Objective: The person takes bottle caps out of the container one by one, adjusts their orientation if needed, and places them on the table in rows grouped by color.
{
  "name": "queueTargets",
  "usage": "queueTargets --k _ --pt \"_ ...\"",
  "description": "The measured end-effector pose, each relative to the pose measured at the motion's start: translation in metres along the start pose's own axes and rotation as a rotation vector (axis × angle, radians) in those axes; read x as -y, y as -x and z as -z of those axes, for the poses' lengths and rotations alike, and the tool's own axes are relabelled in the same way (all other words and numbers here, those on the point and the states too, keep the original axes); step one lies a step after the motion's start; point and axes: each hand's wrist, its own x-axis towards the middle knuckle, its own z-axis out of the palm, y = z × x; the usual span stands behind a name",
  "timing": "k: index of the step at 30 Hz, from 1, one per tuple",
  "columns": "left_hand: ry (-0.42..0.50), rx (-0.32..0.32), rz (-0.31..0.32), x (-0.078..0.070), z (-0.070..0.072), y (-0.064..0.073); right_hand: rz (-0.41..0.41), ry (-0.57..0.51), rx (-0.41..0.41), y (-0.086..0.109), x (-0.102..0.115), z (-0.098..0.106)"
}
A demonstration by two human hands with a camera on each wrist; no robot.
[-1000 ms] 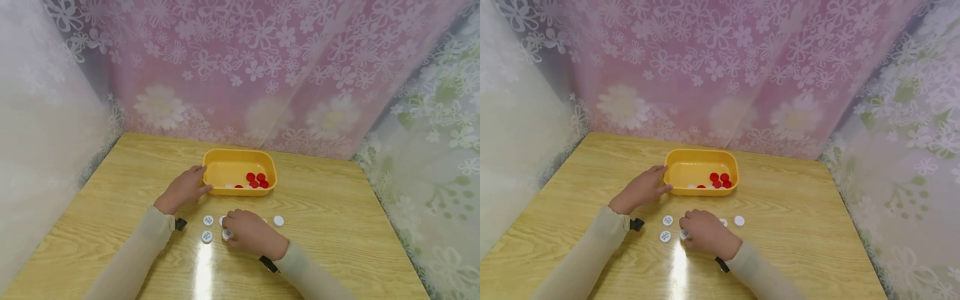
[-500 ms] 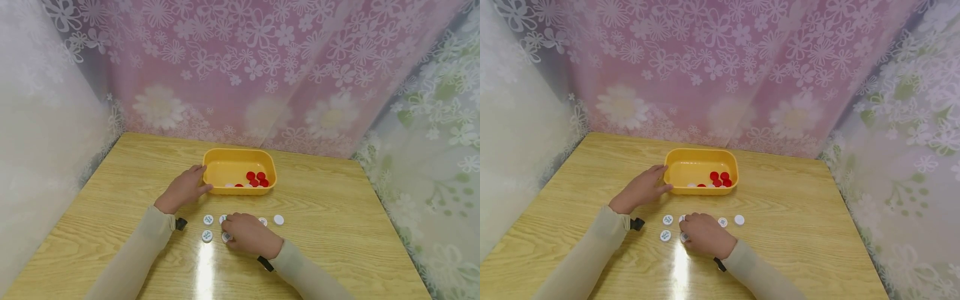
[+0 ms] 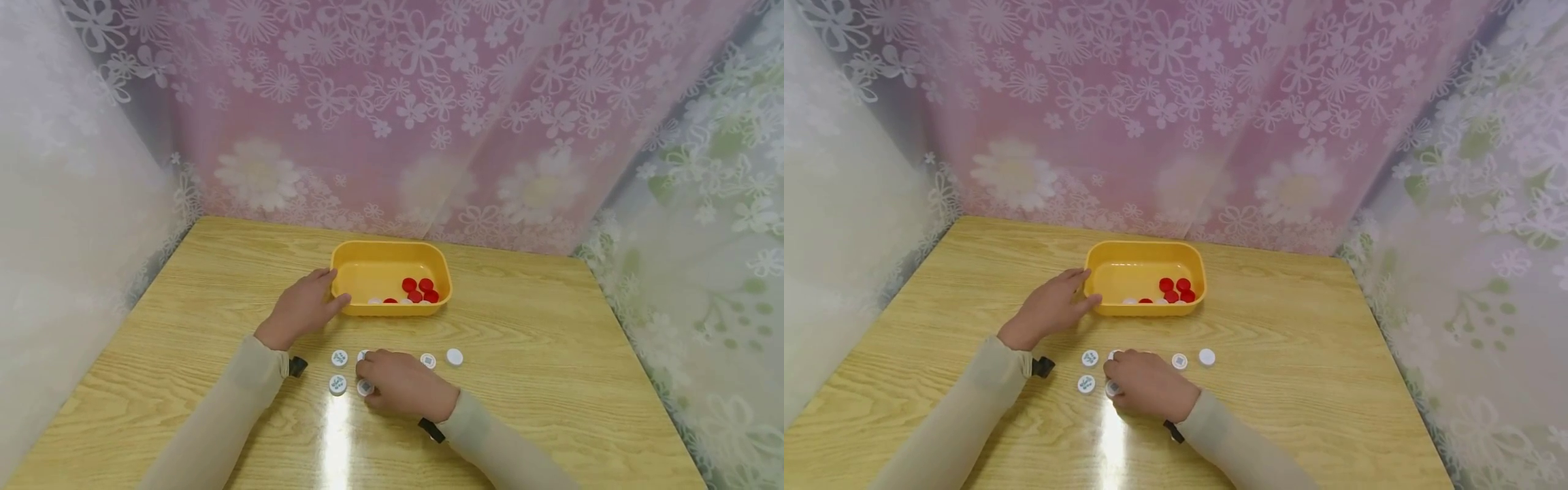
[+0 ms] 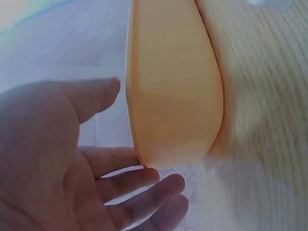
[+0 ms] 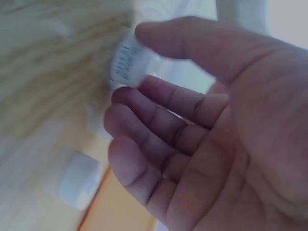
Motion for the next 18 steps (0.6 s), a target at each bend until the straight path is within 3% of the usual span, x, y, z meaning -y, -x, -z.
queueTargets --k 3,6,9,11,14,18 --pt "0.022 -0.024 0.013 -0.002 -0.001 -0.002 -0.016 -0.099 -0.028 0.006 -0.008 0.016" --pt "0.049 -0.031 0.024 -0.002 -0.004 -0.003 -0.062 -0.154 -0.124 0.014 -0.027 0.037" --pt "0.083 -0.019 0.034 -0.002 -0.006 -0.004 -0.137 -0.191 -0.233 0.017 -0.059 0.055" --pt "0.085 -0.014 0.031 -0.001 -0.006 -0.004 -0.185 -0.233 -0.256 0.013 -0.085 0.061" --pt "0.071 -0.014 0.018 -0.001 -0.005 -0.005 -0.215 -0.298 -0.199 0.001 -0.12 0.062" --pt "0.053 -0.006 0.015 0.0 -0.003 -0.005 -0.163 -0.39 -0.043 -0.018 -0.145 0.054"
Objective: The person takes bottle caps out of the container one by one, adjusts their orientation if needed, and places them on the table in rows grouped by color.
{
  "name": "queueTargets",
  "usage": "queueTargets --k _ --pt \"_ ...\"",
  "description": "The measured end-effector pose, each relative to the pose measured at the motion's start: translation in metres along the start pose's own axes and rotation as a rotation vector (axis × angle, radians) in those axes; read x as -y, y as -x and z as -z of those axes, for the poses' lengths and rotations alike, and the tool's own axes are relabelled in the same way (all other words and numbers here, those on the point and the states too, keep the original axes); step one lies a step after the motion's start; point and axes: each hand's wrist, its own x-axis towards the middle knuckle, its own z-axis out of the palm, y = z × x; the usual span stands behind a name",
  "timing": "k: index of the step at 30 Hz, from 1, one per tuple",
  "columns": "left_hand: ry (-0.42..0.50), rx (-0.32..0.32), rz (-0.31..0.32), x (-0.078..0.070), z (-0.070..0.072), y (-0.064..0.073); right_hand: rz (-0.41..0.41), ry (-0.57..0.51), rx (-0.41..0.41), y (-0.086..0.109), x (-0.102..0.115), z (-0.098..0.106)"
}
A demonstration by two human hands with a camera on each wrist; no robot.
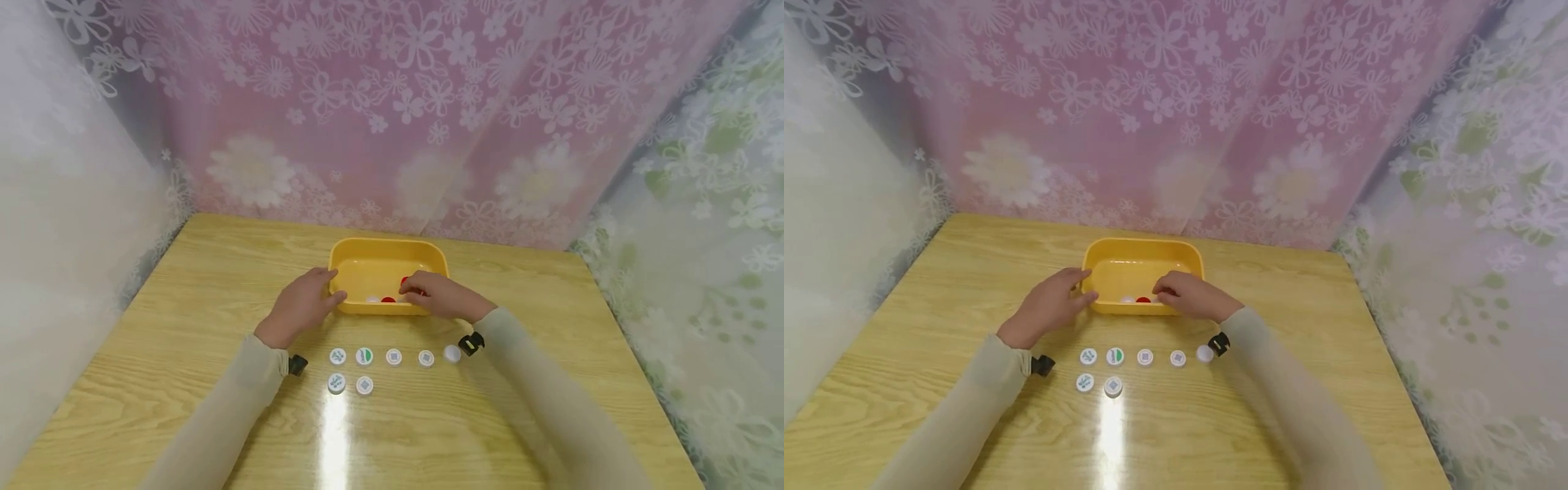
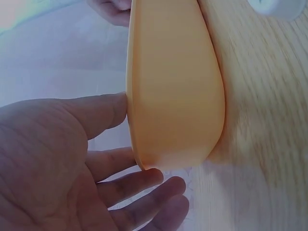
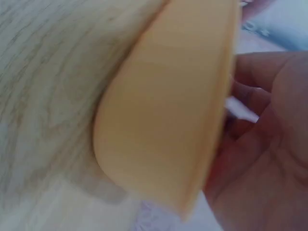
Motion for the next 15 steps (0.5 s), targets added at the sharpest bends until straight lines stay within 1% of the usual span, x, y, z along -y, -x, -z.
queueTargets --k 2,4,9,11,15 --pt "0.002 0.009 0.007 0.001 0.002 0.001 0.011 -0.025 0.053 -0.01 -0.002 -0.002" --pt "0.002 0.014 0.009 0.001 0.003 0.001 -0.003 -0.03 0.098 -0.019 -0.001 -0.001" --pt "0.008 0.014 0.009 0.001 0.005 0.0 -0.078 0.036 0.21 -0.036 0.002 0.007" --pt "0.016 0.021 0.014 0.0 0.005 -0.001 -0.089 0.081 0.225 -0.039 0.0 0.008" --pt "0.026 0.036 0.022 -0.001 0.003 -0.002 -0.099 0.189 0.191 -0.041 -0.011 0.007"
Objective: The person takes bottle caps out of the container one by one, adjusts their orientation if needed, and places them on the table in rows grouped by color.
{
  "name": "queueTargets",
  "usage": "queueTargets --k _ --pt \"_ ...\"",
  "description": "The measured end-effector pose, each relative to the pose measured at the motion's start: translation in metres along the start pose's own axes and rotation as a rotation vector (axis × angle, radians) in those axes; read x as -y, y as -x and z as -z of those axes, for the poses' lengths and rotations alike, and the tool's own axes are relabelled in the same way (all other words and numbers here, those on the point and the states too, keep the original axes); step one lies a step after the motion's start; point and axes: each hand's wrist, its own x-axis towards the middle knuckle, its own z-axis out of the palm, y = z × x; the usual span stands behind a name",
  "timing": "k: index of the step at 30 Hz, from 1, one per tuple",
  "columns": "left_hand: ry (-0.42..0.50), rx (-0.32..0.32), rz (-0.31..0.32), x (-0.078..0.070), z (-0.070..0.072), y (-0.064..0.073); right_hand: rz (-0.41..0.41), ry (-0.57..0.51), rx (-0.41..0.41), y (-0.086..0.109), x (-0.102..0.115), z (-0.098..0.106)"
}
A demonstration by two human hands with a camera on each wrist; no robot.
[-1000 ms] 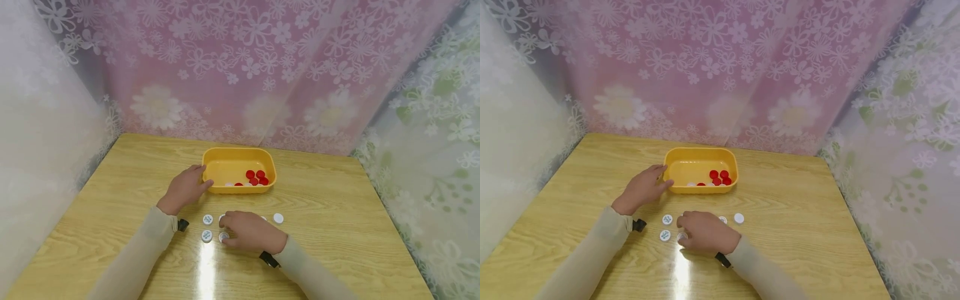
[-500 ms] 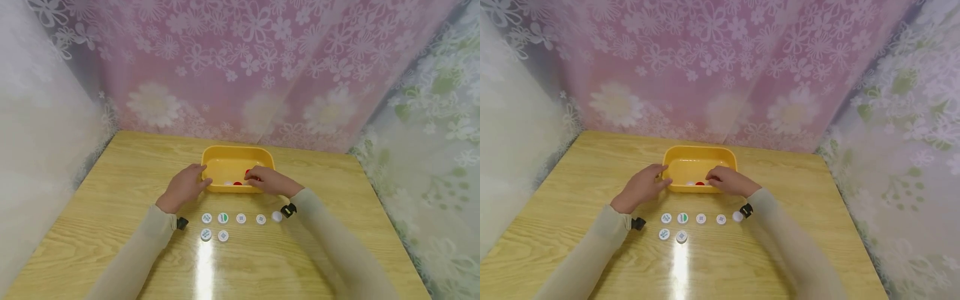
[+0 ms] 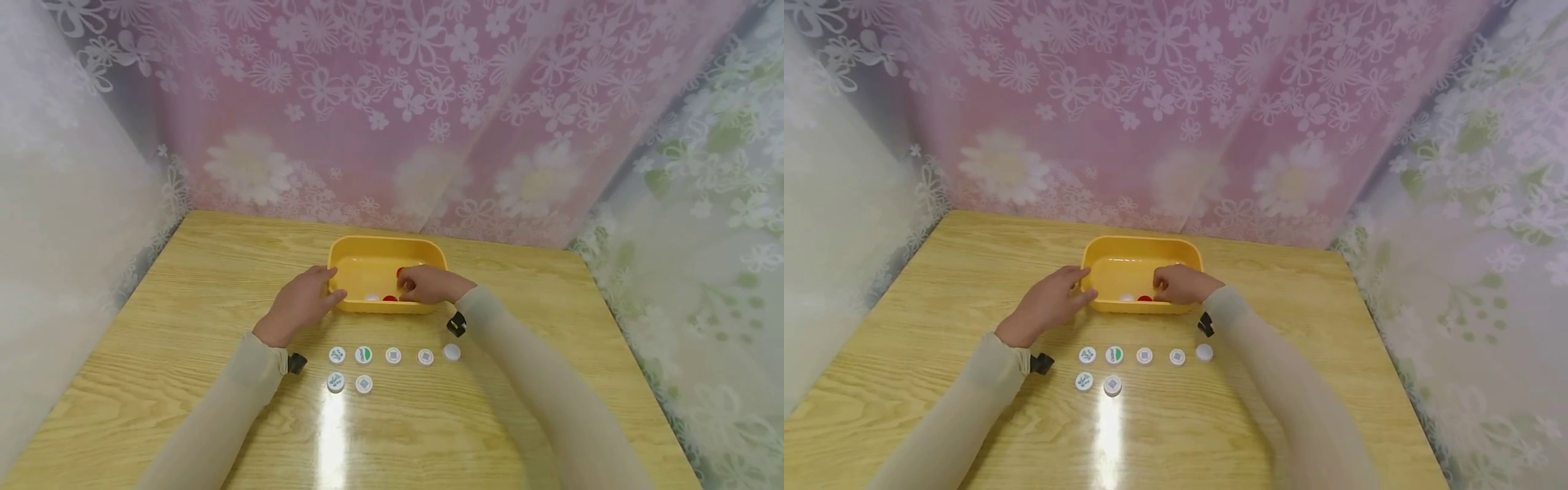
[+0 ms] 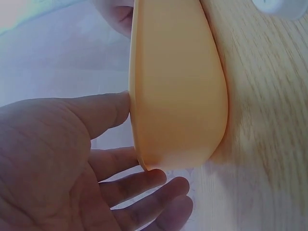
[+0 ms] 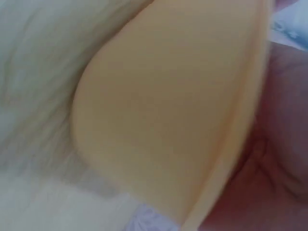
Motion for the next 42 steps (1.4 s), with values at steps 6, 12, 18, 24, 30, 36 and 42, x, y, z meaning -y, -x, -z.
queueTargets --k 6,12,18,24,30,36,42 --pt "-0.003 0.003 0.01 -0.001 0.0 -0.001 0.049 0.158 -0.014 -0.006 -0.008 -0.003" --pt "0.011 0.005 0.011 0.0 -0.001 -0.001 0.214 0.217 0.012 -0.01 -0.005 -0.002" --pt "0.026 0.005 0.018 0.0 -0.003 -0.002 0.209 0.196 -0.024 -0.016 -0.002 -0.006" --pt "0.009 0.0 0.011 0.0 -0.003 -0.003 0.16 0.194 -0.14 -0.016 0.012 -0.005" --pt "-0.011 -0.012 0.001 0.0 0.0 -0.002 0.249 -0.093 -0.025 -0.016 0.038 0.002" --pt "-0.008 -0.012 0.0 0.0 -0.002 -0.002 0.112 -0.043 0.044 -0.018 0.041 -0.007" --pt "-0.017 -0.016 0.002 -0.002 -0.002 -0.002 0.078 0.178 -0.076 -0.019 0.024 -0.009"
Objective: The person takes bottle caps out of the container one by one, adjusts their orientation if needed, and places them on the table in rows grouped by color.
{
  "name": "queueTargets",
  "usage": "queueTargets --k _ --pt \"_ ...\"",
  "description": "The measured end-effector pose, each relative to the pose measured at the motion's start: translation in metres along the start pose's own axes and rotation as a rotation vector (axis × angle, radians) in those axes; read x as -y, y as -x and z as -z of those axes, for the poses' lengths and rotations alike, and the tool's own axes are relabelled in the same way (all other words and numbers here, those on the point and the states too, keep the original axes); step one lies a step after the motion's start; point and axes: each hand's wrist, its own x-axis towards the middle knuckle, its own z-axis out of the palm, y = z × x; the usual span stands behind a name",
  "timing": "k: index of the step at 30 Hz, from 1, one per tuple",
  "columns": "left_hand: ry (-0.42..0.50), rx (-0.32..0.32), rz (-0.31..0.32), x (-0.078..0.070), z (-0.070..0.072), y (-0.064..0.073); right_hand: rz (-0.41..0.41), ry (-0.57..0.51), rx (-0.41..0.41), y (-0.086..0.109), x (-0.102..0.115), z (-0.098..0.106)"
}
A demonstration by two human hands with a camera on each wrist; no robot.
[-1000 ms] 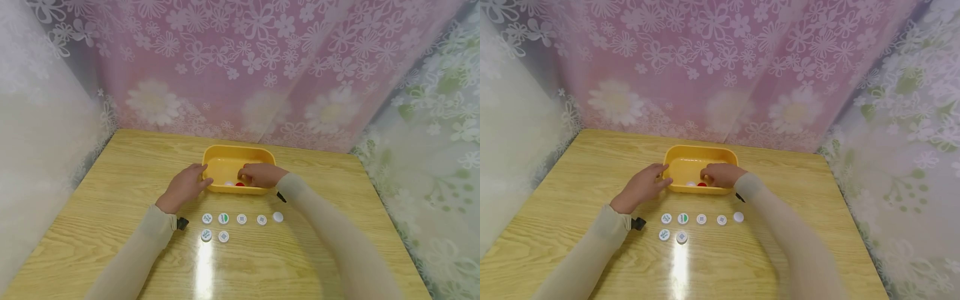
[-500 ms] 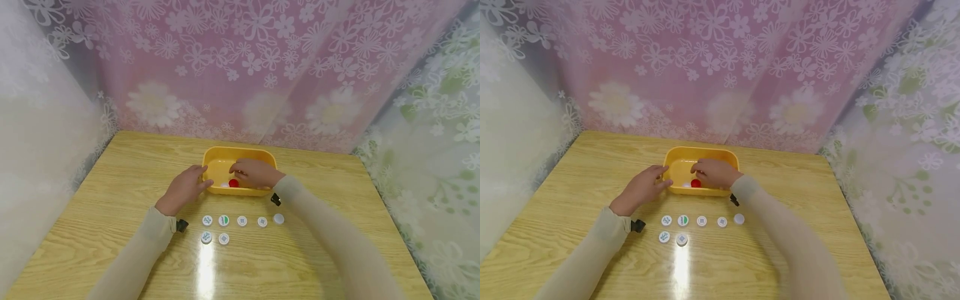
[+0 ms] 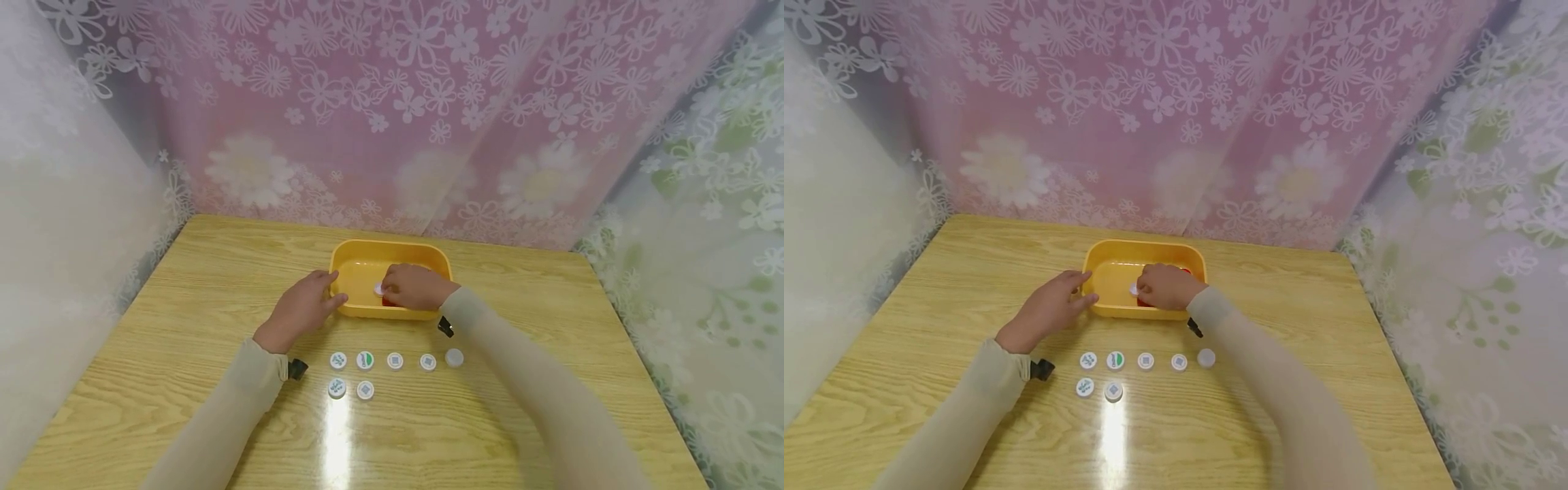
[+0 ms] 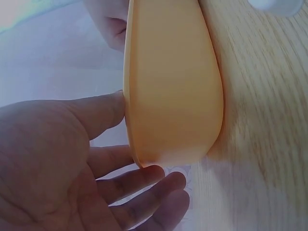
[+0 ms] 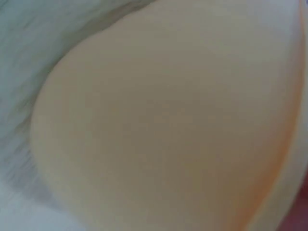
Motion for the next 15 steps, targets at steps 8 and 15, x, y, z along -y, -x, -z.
queueTargets --k 8,15 --pt "0.013 0.008 -0.001 0.0 0.001 0.001 0.009 0.079 -0.095 -0.003 -0.016 -0.004" --pt "0.014 0.006 0.006 -0.002 0.001 0.001 -0.012 0.053 -0.093 -0.002 -0.015 -0.004"
